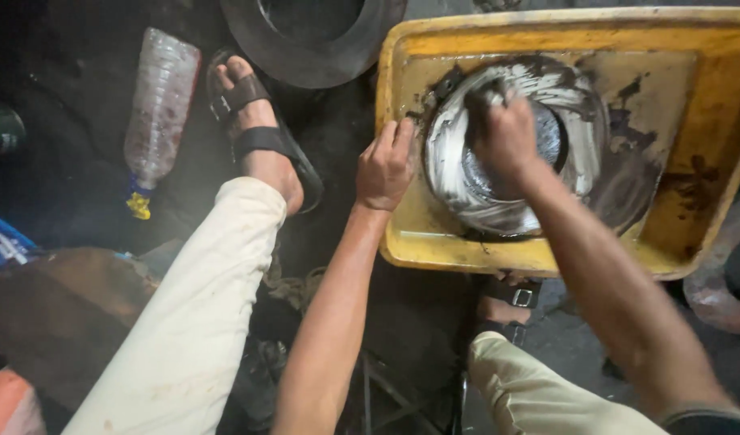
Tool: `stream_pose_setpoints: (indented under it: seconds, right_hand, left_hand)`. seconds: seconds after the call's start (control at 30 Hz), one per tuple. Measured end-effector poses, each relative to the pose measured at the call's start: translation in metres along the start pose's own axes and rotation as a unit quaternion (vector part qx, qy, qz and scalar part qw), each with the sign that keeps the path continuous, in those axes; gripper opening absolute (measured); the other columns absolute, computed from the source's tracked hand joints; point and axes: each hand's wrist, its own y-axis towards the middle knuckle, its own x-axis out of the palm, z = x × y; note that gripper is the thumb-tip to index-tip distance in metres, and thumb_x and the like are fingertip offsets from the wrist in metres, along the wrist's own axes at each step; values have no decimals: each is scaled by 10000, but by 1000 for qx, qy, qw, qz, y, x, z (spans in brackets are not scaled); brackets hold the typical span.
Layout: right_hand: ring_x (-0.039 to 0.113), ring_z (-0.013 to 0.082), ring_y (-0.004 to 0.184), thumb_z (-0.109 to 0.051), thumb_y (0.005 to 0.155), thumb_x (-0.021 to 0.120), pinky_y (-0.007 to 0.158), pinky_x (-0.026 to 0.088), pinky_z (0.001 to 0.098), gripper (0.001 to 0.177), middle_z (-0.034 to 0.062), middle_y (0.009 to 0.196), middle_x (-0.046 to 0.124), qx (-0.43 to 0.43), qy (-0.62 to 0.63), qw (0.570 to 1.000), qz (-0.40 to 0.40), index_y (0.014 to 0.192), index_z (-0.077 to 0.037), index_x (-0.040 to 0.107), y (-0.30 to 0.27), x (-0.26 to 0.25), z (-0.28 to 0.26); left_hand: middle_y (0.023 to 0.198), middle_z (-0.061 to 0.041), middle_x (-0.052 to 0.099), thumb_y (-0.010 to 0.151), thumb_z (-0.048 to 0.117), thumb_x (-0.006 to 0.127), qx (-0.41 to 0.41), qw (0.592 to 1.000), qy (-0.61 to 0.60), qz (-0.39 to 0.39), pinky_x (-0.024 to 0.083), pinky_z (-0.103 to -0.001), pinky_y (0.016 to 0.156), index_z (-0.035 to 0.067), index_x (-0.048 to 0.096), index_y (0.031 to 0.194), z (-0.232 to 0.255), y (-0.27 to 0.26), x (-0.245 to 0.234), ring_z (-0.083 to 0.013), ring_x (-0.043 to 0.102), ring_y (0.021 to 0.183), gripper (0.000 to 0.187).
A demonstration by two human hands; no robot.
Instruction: Cleaning and scrubbing mechanical components, possibly clutch or brake parts, in a cleaning solution.
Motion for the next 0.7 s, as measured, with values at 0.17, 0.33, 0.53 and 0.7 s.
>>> stream_pose_setpoints:
  seconds: [0.17, 0.33, 0.53, 0.7]
  right_hand:
    - [640, 353, 995, -18, 839, 704, 870, 545, 467, 282, 175, 1074, 697, -98, 117, 988, -15, 1117, -65, 697, -40, -24, -52]
    - [631, 363, 885, -25, 958, 675, 721, 521, 471, 275, 212, 977, 690, 10, 8, 998, -59, 1227, 30, 684, 7, -21, -7]
    - [642, 437, 920, -33, 767, 710, 842, 542, 524, 108, 267, 946, 684, 25, 23, 998, 57, 869, 1, 719, 9, -15, -15]
    - [662, 397, 884, -75, 747, 708, 720, 547, 445, 166, 291, 1010, 706, -58, 70, 992, 85, 894, 2, 721, 1, -3, -23]
  left_hand:
    - [1110, -183, 668, 880, 45, 665, 9, 999, 33, 11, 591, -425, 761, 53, 638, 1226, -1, -6, 1, -378, 699, 880, 347]
    - [1087, -182, 667, 941, 60, 683, 2, 1000, 24, 1, 592, -422, 755, 38, 631, 1231, -1, -3, 6, -369, 709, 879, 295]
    - [1104, -183, 656, 898, 37, 669, 0, 999, 34, -16, 593, -424, 780, 37, 622, 1245, 2, 0, 3, -372, 708, 903, 350]
    - [1141, -181, 656, 931, 40, 698, -13, 999, 44, -23, 585, -433, 795, 32, 605, 1275, 5, -5, 1, -371, 698, 930, 357]
